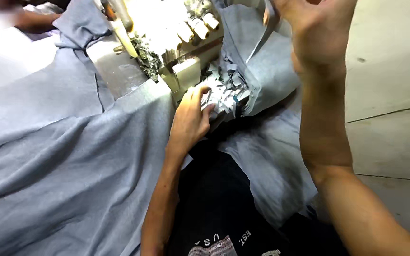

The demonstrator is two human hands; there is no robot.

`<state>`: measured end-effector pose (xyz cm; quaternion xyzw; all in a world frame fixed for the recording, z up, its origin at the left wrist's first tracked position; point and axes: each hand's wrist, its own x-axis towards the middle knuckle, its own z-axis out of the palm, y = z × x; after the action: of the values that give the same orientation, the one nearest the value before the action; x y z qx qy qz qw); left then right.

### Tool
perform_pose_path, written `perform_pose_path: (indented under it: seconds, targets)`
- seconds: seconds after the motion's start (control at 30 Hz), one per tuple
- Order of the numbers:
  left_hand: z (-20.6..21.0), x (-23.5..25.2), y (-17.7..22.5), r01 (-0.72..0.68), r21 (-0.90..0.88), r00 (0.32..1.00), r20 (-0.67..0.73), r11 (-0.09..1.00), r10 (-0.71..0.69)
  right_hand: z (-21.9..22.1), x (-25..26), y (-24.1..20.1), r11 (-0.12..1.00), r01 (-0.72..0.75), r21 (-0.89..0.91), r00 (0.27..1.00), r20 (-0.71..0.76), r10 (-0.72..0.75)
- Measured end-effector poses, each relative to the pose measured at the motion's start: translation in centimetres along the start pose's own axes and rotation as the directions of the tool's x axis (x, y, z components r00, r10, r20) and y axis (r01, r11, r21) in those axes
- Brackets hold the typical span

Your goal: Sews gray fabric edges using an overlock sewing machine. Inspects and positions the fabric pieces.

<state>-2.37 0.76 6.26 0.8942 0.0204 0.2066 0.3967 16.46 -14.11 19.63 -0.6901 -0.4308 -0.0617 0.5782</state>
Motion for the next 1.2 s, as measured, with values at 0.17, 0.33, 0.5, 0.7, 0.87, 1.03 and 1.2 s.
perform_pose_path:
  seconds: [0.17, 0.33, 0.5, 0.7, 0.87, 1.03, 1.2]
  targets:
    - [-5.6, 0.3, 2.3, 0.122, -0.676, 0.992, 0.092, 0.726, -0.081, 6.5, -6.4, 0.4, 0.969, -0.132, 0.207, 0.936, 0.347, 0.053]
    - [-8.6, -0.5, -0.2, 0.141, -0.54, 0.99, 0.059, 0.83, -0.13, 10.8, -11.3, -0.3, 0.888, -0.301, 0.347, 0.915, 0.369, 0.166]
    - [-11.6, -0.8, -1.5, 0.065, -0.217, 0.996, -0.04, 0.974, -0.076, 13.0, -14.3, 0.5, 0.73, -0.459, 0.506, 0.86, 0.458, 0.223]
    - [-13.6, 0.8, -4.7, 0.048, 0.053, 0.996, -0.079, 0.997, -0.044, 14.1, -17.0, 2.6, 0.731, -0.501, 0.464, 0.86, 0.363, 0.358]
    - [-13.1, 1.1, -6.2, 0.097, 0.132, 0.989, -0.12, 0.986, -0.081, 14.3, -19.7, 4.3, 0.746, -0.566, 0.35, 0.822, 0.305, 0.48]
    - [-12.9, 1.0, -6.3, 0.069, 0.204, 0.991, -0.125, 0.977, -0.044, 14.5, -22.4, 5.3, 0.798, -0.571, 0.192, 0.813, 0.267, 0.517]
    - [-14.0, 0.7, -6.0, 0.02, 0.305, 1.0, -0.015, 0.952, -0.016, 14.1, -23.5, 5.8, 0.836, -0.511, -0.2, 0.803, 0.236, 0.547]
